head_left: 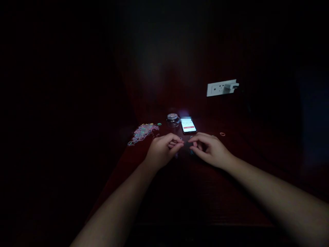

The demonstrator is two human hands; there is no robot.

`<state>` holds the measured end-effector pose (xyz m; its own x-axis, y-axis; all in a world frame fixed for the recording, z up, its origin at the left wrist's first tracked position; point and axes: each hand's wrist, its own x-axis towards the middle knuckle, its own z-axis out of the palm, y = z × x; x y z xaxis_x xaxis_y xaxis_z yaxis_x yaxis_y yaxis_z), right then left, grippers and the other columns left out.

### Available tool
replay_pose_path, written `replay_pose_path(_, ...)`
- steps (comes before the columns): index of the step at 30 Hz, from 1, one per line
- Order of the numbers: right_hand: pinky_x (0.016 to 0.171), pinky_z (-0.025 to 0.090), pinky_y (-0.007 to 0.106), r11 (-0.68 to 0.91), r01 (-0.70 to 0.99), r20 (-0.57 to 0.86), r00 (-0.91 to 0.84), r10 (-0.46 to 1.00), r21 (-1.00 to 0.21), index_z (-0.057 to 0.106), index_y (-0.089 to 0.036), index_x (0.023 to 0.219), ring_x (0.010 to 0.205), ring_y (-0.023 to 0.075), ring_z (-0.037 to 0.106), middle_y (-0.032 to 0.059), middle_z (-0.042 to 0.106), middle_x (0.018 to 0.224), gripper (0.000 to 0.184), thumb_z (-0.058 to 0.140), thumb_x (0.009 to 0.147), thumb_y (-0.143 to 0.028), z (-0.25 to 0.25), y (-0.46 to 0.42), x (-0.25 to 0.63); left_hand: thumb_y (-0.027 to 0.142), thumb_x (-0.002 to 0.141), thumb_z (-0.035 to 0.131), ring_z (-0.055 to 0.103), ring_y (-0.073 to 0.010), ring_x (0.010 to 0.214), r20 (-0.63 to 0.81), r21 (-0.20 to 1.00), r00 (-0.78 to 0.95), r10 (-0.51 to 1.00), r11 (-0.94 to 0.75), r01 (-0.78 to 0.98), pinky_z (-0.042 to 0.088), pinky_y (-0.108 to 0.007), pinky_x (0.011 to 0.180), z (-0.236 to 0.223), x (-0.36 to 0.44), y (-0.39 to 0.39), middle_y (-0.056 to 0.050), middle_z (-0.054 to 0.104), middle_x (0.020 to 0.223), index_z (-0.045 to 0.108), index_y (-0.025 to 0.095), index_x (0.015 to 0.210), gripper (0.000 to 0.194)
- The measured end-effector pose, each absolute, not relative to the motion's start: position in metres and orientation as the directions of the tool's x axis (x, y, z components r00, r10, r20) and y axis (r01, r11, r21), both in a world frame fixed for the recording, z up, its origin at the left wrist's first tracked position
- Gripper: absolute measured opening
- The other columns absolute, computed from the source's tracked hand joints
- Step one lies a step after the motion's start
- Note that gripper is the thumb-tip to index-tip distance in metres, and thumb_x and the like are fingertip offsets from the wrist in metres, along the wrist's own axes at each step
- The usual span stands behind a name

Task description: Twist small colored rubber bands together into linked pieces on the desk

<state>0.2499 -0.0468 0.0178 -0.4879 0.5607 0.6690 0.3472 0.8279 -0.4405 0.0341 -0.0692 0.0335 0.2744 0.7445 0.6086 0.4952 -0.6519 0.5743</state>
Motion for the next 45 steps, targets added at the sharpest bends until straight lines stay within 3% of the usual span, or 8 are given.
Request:
replay_pose_path(13, 0.057, 0.042, 0.025, 0.870, 0.292, 0.720, -0.489, 0.493, -0.398, 0.066, -0.018, 0.094, 0.065, 0.0115, 0.052, 0.0017, 0.058, 0.077, 0.010, 0.060, 0.086, -0.018, 0.0238, -0.0542, 0.2407, 0.021, 0.084, 0.066, 0.069, -0.0099, 0.071, 0.604, 0.540, 0.367, 0.708, -0.701, 0.465, 0.058, -0.019, 0.065, 0.0318, 0.0364, -0.0701, -0.001, 0.073, 0.083, 0.066, 0.018, 0.089, 0.006)
replay_pose_path(25, 0.057, 0.042, 0.025, 0.863, 0.309, 0.742, -0.444, 0.502, -0.399, 0.068, -0.016, 0.088, 0.064, 0.0118, 0.053, 0.0027, 0.059, 0.076, 0.007, 0.061, 0.086, -0.018, 0.0249, -0.0531, 0.2406, 0.018, 0.076, 0.073, 0.071, -0.0121, 0.076, 0.587, 0.645, 0.330, 0.739, -0.674, 0.361, 0.061, -0.024, 0.069, 0.0263, 0.0401, -0.0681, -0.002, 0.073, 0.088, 0.065, 0.019, 0.092, 0.018)
replay_pose_path(45, 0.054, 0.041, 0.025, 0.854, 0.302, 0.741, -0.426, 0.519, -0.424, 0.066, -0.019, 0.088, 0.062, 0.0115, 0.051, 0.0023, 0.058, 0.078, 0.007, 0.060, 0.087, -0.019, 0.0261, -0.0558, 0.2441, 0.028, 0.082, 0.068, 0.069, -0.0116, 0.070, 0.611, 0.565, 0.275, 0.742, -0.653, 0.504, 0.059, -0.024, 0.064, 0.0284, 0.0369, -0.0676, -0.002, 0.075, 0.085, 0.071, 0.020, 0.090, 0.011)
